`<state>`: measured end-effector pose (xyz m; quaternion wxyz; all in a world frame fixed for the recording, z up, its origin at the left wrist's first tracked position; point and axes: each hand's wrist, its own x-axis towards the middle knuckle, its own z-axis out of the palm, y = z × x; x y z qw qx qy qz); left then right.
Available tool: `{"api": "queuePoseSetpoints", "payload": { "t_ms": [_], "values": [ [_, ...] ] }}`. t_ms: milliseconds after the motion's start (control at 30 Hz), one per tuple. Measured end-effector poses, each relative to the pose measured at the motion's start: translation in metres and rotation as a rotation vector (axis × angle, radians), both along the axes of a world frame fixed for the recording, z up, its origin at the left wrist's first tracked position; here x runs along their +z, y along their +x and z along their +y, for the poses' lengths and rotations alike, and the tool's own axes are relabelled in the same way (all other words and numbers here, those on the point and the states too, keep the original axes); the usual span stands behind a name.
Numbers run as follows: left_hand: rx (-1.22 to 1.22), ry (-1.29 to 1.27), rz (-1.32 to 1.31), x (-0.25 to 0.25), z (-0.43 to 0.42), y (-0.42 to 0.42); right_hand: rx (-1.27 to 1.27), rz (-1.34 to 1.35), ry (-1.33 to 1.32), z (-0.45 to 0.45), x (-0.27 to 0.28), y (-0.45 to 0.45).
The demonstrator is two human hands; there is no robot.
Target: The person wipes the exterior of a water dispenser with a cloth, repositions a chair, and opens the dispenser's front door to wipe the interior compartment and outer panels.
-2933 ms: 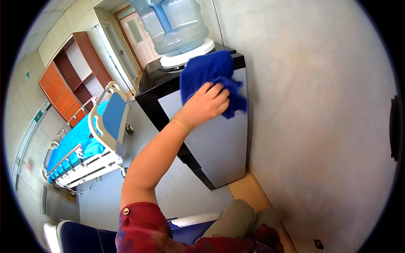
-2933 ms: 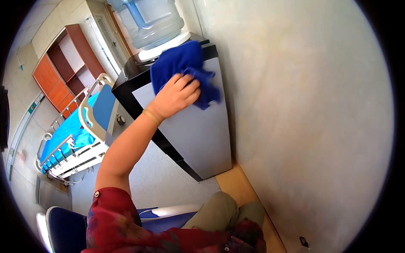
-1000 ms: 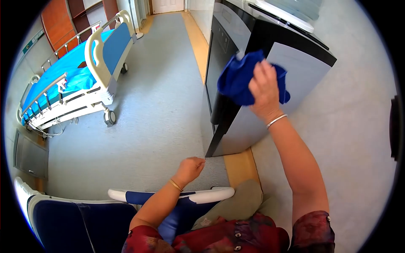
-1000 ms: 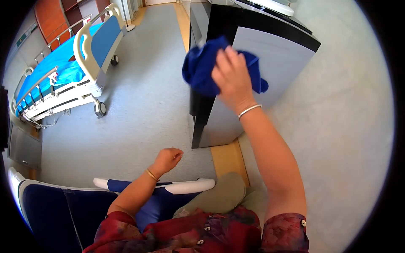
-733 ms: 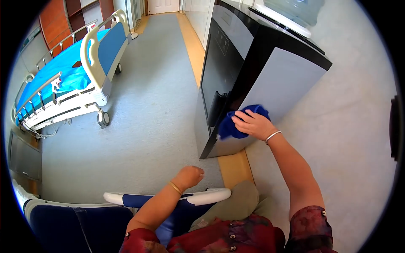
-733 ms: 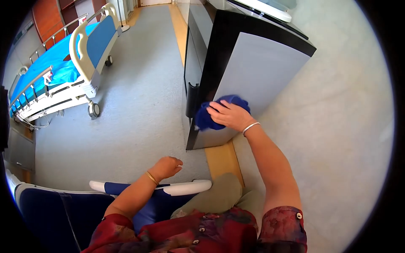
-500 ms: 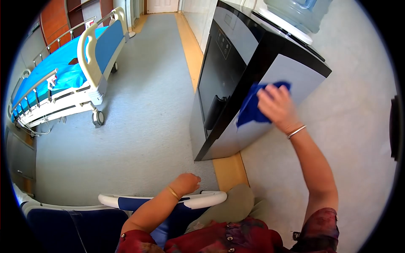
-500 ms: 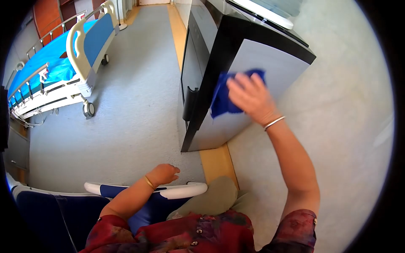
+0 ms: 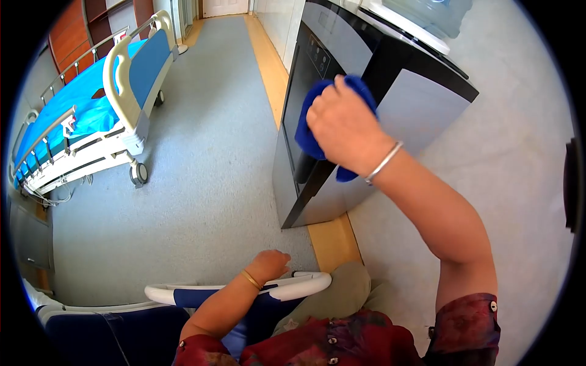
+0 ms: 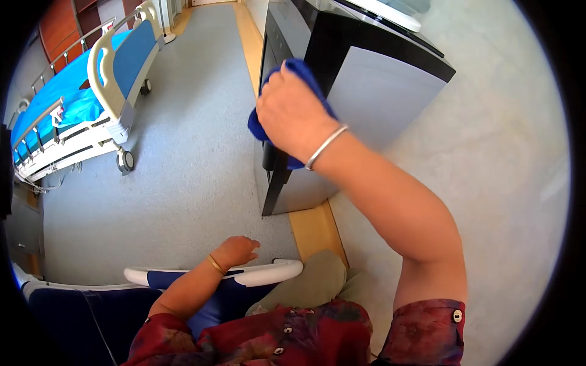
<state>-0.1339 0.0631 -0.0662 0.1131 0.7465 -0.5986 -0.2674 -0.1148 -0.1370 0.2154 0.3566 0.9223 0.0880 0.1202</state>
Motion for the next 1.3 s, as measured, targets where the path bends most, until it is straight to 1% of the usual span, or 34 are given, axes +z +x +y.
{"api": "queuePoseSetpoints", "payload": {
  "t_ms": [33, 67, 100, 133, 200, 267, 333, 400, 467, 500, 533, 600, 633, 667, 733, 767, 800, 867, 900, 933, 1000, 1067, 1133, 1167, 1200, 1233, 1300],
  "values": [
    [0.0, 0.0, 0.002, 0.0, 0.001, 0.0, -0.028, 0.065, 0.003, 0.001, -0.012, 0.001],
    [0.021, 0.002, -0.022, 0.0, 0.001, 0.001, -0.027, 0.071, 0.006, -0.001, -0.022, 0.0],
    [0.041, 0.005, -0.046, 0.001, 0.003, 0.001, 0.037, 0.027, -0.005, -0.005, -0.03, -0.002],
    [0.04, 0.011, -0.042, 0.002, 0.003, 0.001, 0.099, -0.019, -0.015, -0.006, -0.032, -0.005],
    [0.035, 0.05, -0.054, 0.004, 0.002, 0.002, 0.106, 0.017, -0.021, -0.013, -0.028, -0.011],
    [0.025, 0.061, -0.053, 0.005, 0.002, 0.002, 0.443, -0.174, -0.08, -0.026, -0.025, -0.017],
    [0.017, 0.076, -0.044, 0.003, 0.003, 0.0, 0.444, -0.161, -0.03, -0.038, -0.011, -0.03],
    [0.022, 0.017, -0.05, 0.002, 0.003, 0.001, 0.532, -0.231, -0.12, -0.051, 0.015, -0.043],
    [0.017, 0.032, -0.043, 0.002, 0.002, 0.0, 0.426, -0.279, -0.262, -0.061, 0.044, -0.054],
    [0.018, 0.036, -0.043, 0.003, 0.001, -0.001, 0.407, -0.306, -0.239, -0.067, 0.055, -0.056],
    [0.017, 0.043, -0.044, 0.002, 0.002, -0.001, 0.402, -0.381, -0.309, -0.055, 0.07, -0.057],
    [0.019, -0.028, -0.051, 0.001, 0.002, -0.002, 0.39, -0.423, -0.283, -0.056, 0.087, -0.057],
    [0.016, -0.021, -0.053, 0.001, 0.002, -0.002, 0.458, -0.537, -0.243, -0.058, 0.089, -0.052],
    [0.035, -0.008, -0.033, 0.002, 0.002, -0.001, 0.453, -0.539, -0.238, -0.058, 0.084, -0.047],
    [0.055, 0.008, -0.015, 0.003, 0.0, 0.0, 0.434, -0.862, 0.053, -0.062, 0.062, -0.035],
    [0.048, 0.046, -0.018, 0.004, -0.001, 0.001, 0.476, -0.927, 0.069, -0.069, 0.051, -0.027],
    [0.041, 0.087, -0.021, 0.005, -0.002, 0.002, 0.47, -0.933, 0.076, -0.075, 0.042, -0.029],
    [0.044, 0.084, -0.016, 0.003, 0.0, 0.002, 0.482, -0.817, 0.022, -0.073, 0.03, -0.039],
    [0.051, 0.069, -0.009, 0.002, 0.001, 0.002, 0.421, -0.718, 0.085, -0.069, 0.024, -0.05],
    [0.05, 0.077, -0.011, 0.002, 0.001, 0.002, 0.418, -0.721, 0.092, -0.075, 0.015, -0.052],
    [0.037, 0.099, 0.01, 0.004, 0.001, 0.003, 0.327, -0.618, -0.015, -0.095, -0.014, -0.058],
    [0.03, 0.1, 0.006, 0.002, 0.001, 0.002, 0.327, -0.571, -0.016, -0.108, -0.038, -0.069],
    [0.023, 0.099, 0.005, 0.001, 0.001, 0.0, 0.253, -0.375, 0.002, -0.12, -0.061, -0.084],
    [0.022, 0.109, -0.005, 0.002, 0.0, -0.001, 0.256, -0.376, 0.003, -0.124, -0.072, -0.091],
    [0.022, 0.118, -0.016, 0.002, -0.001, -0.002, 0.199, -0.286, -0.028, -0.127, -0.081, -0.099],
    [0.025, 0.118, -0.017, 0.003, -0.001, -0.002, 0.143, -0.197, -0.06, -0.131, -0.086, -0.106],
    [0.012, 0.103, -0.016, 0.003, 0.0, -0.002, 0.15, -0.151, -0.075, -0.141, -0.089, -0.118]
  ]
}}
